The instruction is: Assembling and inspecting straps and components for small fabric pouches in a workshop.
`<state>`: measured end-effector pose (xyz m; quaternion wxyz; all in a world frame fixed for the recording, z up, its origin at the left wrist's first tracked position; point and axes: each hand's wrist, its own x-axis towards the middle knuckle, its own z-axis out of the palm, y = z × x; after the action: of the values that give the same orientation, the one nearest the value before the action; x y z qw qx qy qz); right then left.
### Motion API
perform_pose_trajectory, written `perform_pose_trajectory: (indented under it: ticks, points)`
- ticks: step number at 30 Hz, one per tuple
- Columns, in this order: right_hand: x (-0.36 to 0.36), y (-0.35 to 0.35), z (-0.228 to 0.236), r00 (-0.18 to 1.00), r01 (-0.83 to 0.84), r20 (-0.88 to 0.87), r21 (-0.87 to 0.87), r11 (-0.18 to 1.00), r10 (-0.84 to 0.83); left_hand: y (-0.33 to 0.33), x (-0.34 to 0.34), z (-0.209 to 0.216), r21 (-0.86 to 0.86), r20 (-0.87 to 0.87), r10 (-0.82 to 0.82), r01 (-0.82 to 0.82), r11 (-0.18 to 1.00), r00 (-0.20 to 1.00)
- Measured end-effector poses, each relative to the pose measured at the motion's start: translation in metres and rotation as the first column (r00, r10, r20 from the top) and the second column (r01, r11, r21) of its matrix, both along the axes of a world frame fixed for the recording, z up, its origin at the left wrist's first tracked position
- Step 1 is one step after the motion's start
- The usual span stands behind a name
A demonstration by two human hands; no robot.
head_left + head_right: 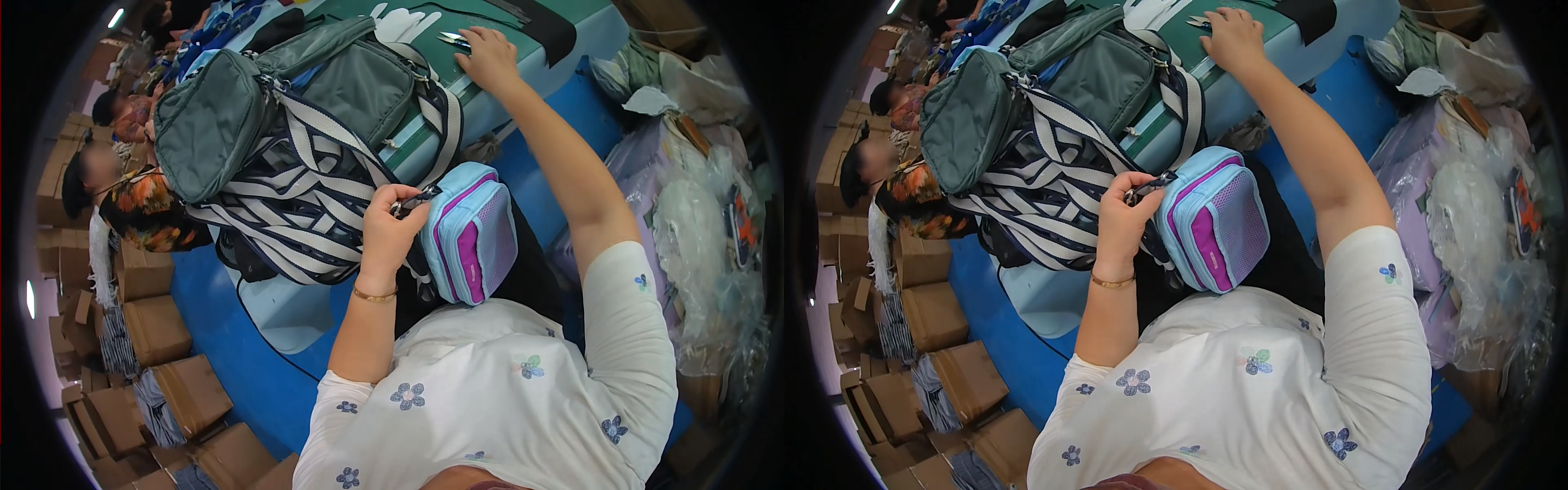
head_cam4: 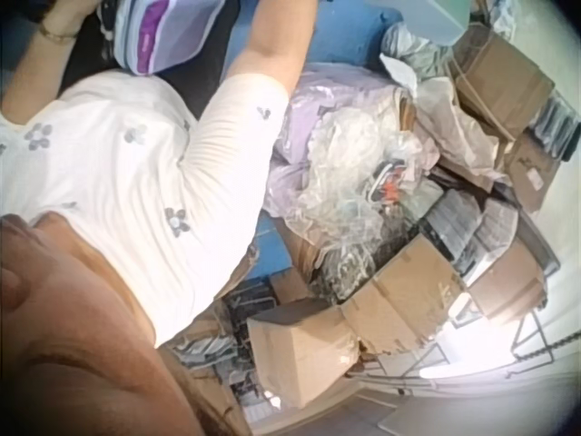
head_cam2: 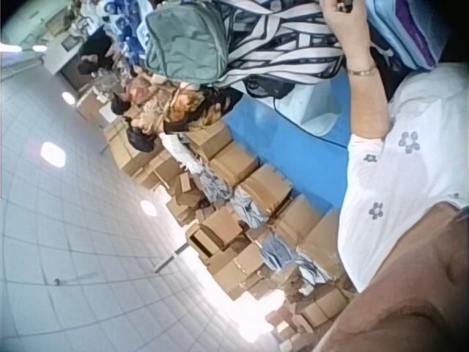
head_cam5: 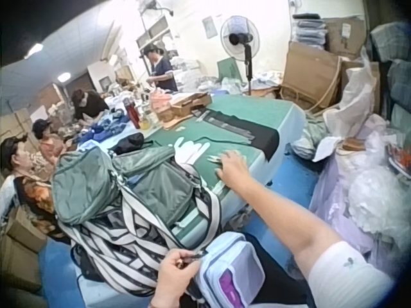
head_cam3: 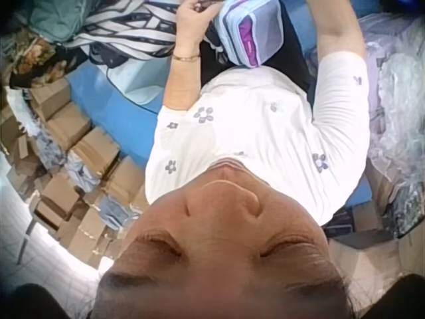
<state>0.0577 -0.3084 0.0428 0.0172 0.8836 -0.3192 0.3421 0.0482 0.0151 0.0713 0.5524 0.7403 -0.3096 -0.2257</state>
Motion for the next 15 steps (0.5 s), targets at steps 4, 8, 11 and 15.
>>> perform_pose_trajectory:
  ticks: [4,8,11,15]
  points:
    - [-0.038,0.042,0.003,0.909,-0.361,0.285,0.167,0.918,0.306,-0.003,0.000,0.000,-0.052,-0.199,-0.005,-0.005,0.999,0.980]
    - [-0.104,0.099,0.015,0.612,-0.781,0.520,0.518,0.350,0.596,-0.003,-0.002,0.002,-0.086,-0.224,-0.034,0.015,0.996,0.974]
    - [-0.136,0.117,0.022,0.487,-0.759,0.412,0.636,0.140,0.770,-0.005,-0.009,0.002,-0.060,-0.127,-0.014,0.006,0.998,0.992]
    - [-0.179,0.117,0.035,0.397,-0.791,0.223,0.575,0.209,0.890,-0.004,-0.042,0.017,-0.051,0.151,-0.076,0.085,0.995,0.986]
